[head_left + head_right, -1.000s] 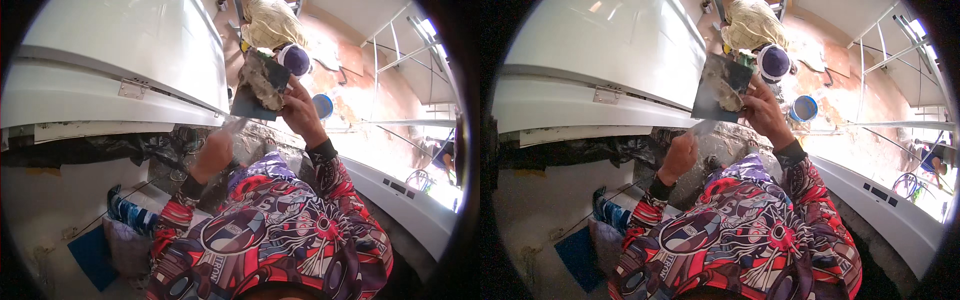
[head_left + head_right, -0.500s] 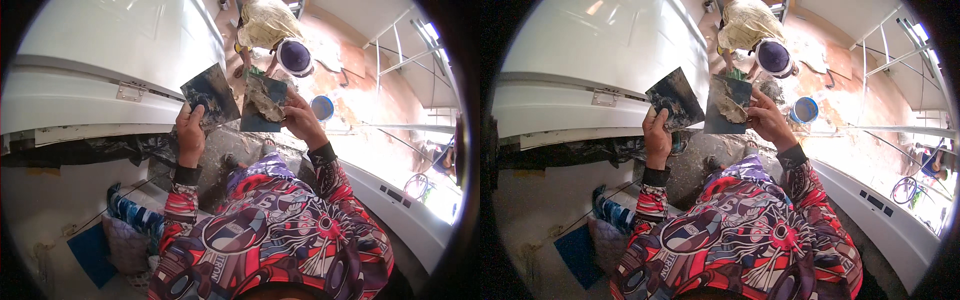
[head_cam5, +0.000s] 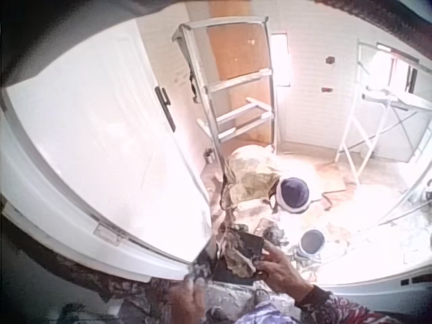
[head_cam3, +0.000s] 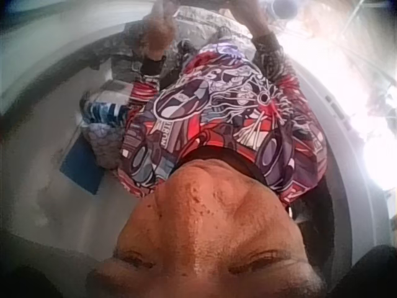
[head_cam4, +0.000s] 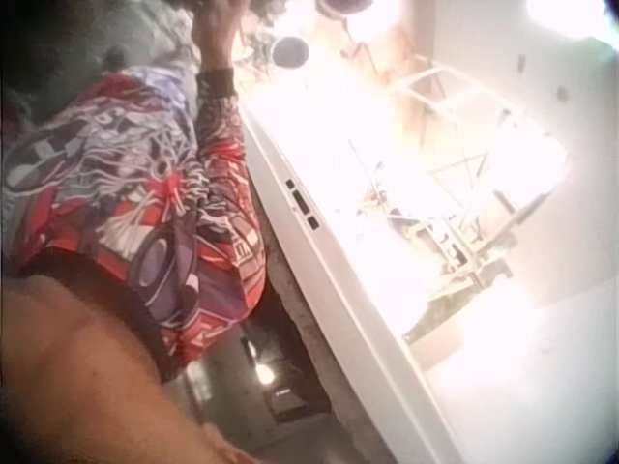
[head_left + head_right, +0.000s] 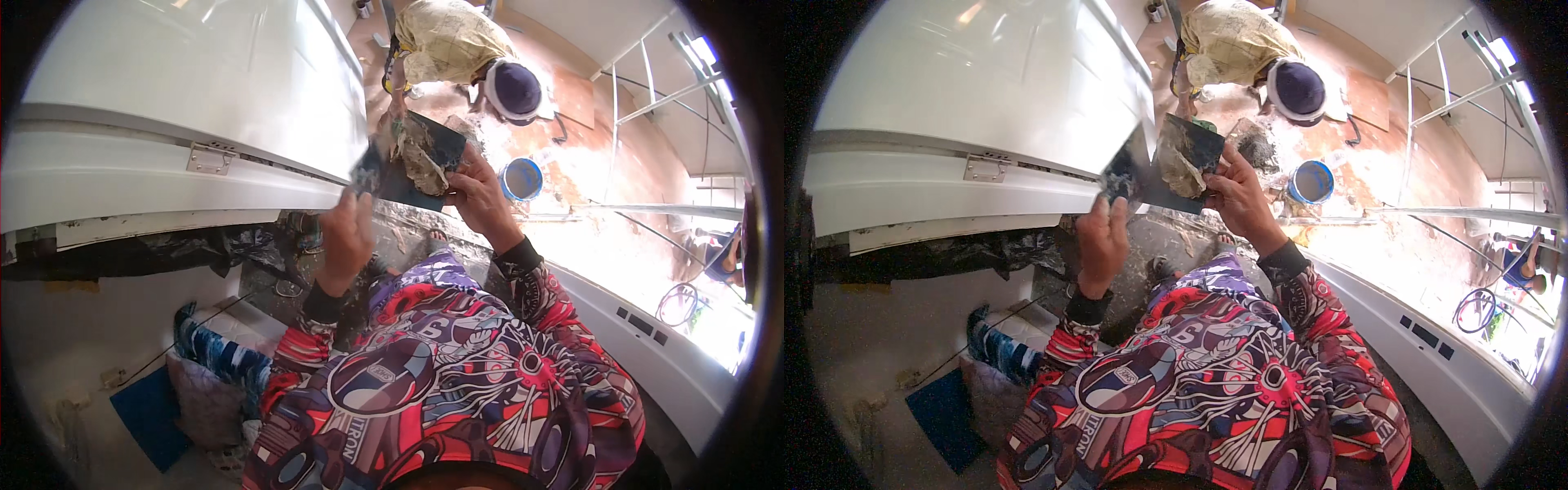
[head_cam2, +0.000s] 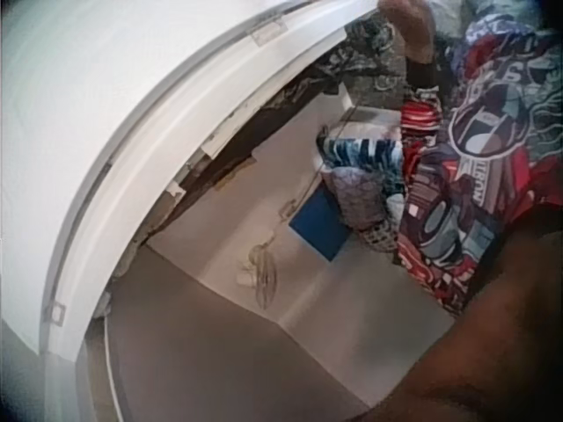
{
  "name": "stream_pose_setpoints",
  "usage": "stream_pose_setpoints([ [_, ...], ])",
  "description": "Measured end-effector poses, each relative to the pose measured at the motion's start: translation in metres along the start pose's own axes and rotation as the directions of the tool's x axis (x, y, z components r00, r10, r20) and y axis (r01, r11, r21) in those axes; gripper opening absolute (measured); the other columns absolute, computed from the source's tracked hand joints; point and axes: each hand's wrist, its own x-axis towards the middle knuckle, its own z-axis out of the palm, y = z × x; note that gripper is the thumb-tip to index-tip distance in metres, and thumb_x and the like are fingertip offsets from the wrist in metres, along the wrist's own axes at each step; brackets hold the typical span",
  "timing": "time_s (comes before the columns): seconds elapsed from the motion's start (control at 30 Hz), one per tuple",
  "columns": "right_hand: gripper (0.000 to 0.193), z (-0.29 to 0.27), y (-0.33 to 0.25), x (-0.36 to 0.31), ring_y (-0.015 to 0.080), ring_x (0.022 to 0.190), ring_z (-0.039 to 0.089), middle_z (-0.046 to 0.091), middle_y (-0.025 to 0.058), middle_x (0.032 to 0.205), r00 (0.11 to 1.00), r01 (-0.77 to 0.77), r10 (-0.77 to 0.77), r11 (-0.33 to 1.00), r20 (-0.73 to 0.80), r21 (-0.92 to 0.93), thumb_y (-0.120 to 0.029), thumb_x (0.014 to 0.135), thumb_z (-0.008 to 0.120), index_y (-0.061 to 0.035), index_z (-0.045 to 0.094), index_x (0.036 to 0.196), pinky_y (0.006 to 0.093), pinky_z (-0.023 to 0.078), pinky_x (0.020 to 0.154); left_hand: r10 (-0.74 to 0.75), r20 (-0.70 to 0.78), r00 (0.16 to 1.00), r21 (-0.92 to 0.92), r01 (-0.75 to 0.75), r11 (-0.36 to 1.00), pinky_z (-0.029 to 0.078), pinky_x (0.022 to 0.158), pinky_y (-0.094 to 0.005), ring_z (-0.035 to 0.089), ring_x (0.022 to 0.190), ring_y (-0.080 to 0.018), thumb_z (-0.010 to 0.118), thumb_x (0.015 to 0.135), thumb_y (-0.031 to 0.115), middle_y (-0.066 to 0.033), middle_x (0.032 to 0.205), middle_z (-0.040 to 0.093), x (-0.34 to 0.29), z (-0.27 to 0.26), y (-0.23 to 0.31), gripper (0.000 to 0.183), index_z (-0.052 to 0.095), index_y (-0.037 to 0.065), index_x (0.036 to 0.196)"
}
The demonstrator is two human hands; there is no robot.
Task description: The person applies plaster to a doorframe using putty knives, hangs a black plastic sheet over the opening, and scoops and applies more plaster compound onto the wall with the putty knives.
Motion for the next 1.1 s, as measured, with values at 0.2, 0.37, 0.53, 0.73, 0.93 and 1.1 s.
stream_pose_setpoints([
  [0.2, 0.061, 0.0, -0.01, 0.008, 0.0152, 0.086, 0.068, 0.065, 0.011, 0.114, 1.0, 0.007, -0.007, 1.0, 0.001, 0.025, 0.007, 0.088, 0.049, -0.0072, 0.035, 0.146, 0.0258, 0.059, 0.063, 0.31, 0.084, 0.947, -0.038, -0.308, 0.951, 0.046, 0.058, -0.0464, 0.063, 0.073, -0.0428, 0.053, 0.093, 0.008, -0.0268, 0.076, 0.06, -0.017, 0.028, -0.048, 0.02, 0.059, -0.006, 0.105],
  [0.37, 0.058, -0.022, -0.017, 0.017, 0.0147, 0.081, 0.068, 0.065, 0.009, 0.106, 0.999, 0.014, -0.015, 1.0, 0.045, 0.01, 0.006, 0.088, 0.05, -0.0062, 0.037, 0.144, 0.0254, 0.057, 0.058, 0.062, 0.017, 0.998, -0.021, -0.062, 0.998, 0.045, 0.056, -0.0386, 0.055, 0.061, -0.0343, 0.054, 0.093, 0.008, -0.0207, 0.073, 0.058, -0.013, 0.023, -0.09, 0.013, 0.058, -0.004, 0.096],
  [0.53, 0.058, -0.037, -0.002, 0.014, 0.0133, 0.078, 0.067, 0.063, 0.0057, 0.099, 0.996, -0.086, 0.086, 0.996, -0.016, -0.002, 0.006, 0.088, 0.051, -0.0062, 0.038, 0.143, 0.0249, 0.056, 0.056, -0.401, 0.036, 0.915, -0.732, 0.298, 0.613, 0.039, 0.054, -0.0272, 0.039, 0.057, -0.0107, 0.057, 0.096, 0.008, 0.0016, 0.067, 0.046, 0.008, 0.01, -0.082, 0.02, 0.05, 0.002, 0.079],
  [0.73, 0.058, -0.024, 0.012, 0.008, 0.0145, 0.079, 0.068, 0.064, 0.0054, 0.098, 0.991, -0.131, 0.127, 0.988, 0.052, 0.077, 0.007, 0.088, 0.051, -0.0058, 0.037, 0.143, 0.0296, 0.061, 0.066, -0.341, -0.161, 0.926, -0.694, 0.139, 0.706, 0.037, 0.054, -0.0251, 0.037, 0.066, -0.0032, 0.057, 0.097, 0.009, 0.0077, 0.07, 0.041, 0.01, 0.007, -0.052, 0.025, 0.046, 0.004, 0.076],
  [0.93, 0.057, -0.008, 0.012, 0.006, 0.0172, 0.087, 0.069, 0.066, 0.0117, 0.109, 0.995, -0.064, 0.059, 0.996, 0.084, 0.056, 0.008, 0.088, 0.05, -0.005, 0.037, 0.143, 0.0316, 0.062, 0.069, -0.102, -0.194, 0.976, -0.13, 0.078, 0.988, 0.038, 0.05, -0.037, 0.045, 0.051, -0.023, 0.056, 0.096, 0.009, -0.0139, 0.057, 0.047, -0.002, 0.013, -0.011, 0.02, 0.05, -0.001, 0.08],
  [1.1, 0.057, 0.004, -0.006, 0.016, 0.0188, 0.09, 0.069, 0.065, 0.0119, 0.113, 0.995, -0.056, 0.05, 0.996, 0.088, 0.069, 0.007, 0.089, 0.048, -0.0058, 0.036, 0.144, 0.0313, 0.061, 0.07, 0.122, 0.02, 0.992, -0.036, -0.121, 0.992, 0.038, 0.051, -0.0465, 0.055, 0.064, -0.0461, 0.053, 0.095, 0.007, -0.0266, 0.065, 0.052, -0.033, 0.036, -0.052, 0.016, 0.053, -0.002, 0.081],
])
